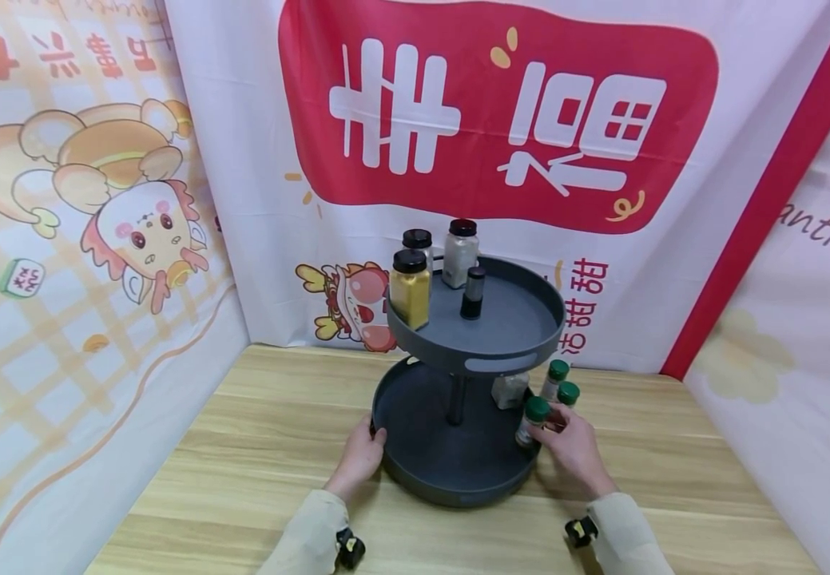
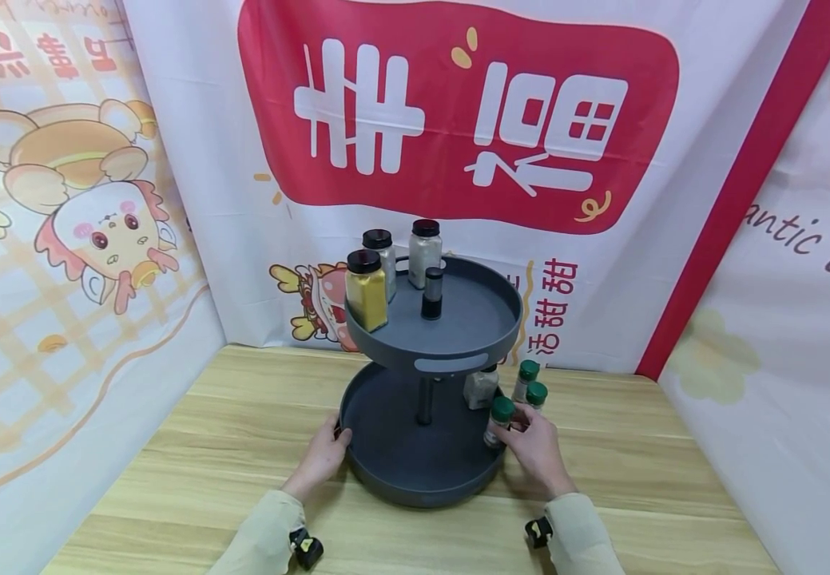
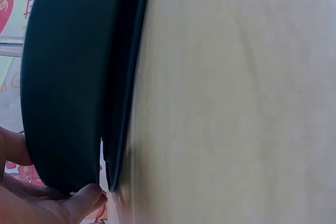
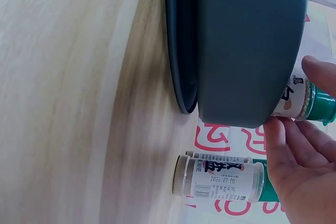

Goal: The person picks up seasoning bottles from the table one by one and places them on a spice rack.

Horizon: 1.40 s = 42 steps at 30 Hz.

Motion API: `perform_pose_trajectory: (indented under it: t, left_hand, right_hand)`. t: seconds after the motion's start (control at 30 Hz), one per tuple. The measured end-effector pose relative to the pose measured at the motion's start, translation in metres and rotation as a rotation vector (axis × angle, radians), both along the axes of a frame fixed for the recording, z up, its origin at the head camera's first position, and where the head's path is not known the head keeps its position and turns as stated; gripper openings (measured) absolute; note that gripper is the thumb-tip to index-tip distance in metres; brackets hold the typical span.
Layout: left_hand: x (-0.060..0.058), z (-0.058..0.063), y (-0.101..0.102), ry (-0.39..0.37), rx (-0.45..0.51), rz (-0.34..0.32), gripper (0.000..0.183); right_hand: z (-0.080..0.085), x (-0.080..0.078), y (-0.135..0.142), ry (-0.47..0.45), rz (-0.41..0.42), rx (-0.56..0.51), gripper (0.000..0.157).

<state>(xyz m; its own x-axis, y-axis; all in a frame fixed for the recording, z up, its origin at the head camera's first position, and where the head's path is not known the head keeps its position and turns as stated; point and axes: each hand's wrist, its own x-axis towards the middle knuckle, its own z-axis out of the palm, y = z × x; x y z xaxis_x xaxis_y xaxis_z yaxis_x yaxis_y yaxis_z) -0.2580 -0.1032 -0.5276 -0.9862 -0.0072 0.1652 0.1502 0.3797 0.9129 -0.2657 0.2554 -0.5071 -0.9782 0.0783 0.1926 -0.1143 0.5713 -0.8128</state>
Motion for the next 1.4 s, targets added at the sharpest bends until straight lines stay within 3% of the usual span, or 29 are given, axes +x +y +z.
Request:
perform_pose_trajectory:
  t: [0.37, 0.6, 0.9, 1.1, 1.23, 1.4]
  left_hand:
    - [0.005, 0.000, 0.004, 0.038, -0.030, 0.036, 0.034]
    - [0.010, 0.002, 0.008, 0.013, -0.032, 0.069, 0.034]
    - [0.015, 0.002, 0.010, -0.009, -0.017, 0.067, 0.037]
    - [0.017, 0.002, 0.013, 0.000, -0.028, 0.064, 0.037]
    - [0.016, 0.003, 0.014, -0.007, -0.006, 0.063, 0.038]
    - [0.012, 0.006, 0.012, -0.075, 0.066, 0.050, 0.035]
  right_hand:
    - [-0.002, 0.007, 0.011, -0.002, 0.009, 0.007, 0.044]
    - [-0.005, 0.007, 0.019, -0.008, 0.028, 0.020, 0.038]
    - [-0.004, 0.009, 0.031, 0.003, 0.042, 0.087, 0.034]
    - [0.000, 0.008, 0.038, -0.024, -0.002, 0.143, 0.032]
    - [0.002, 0.008, 0.042, -0.025, -0.013, 0.162, 0.032]
    - [0.002, 0.006, 0.046, -0.030, -0.023, 0.182, 0.031]
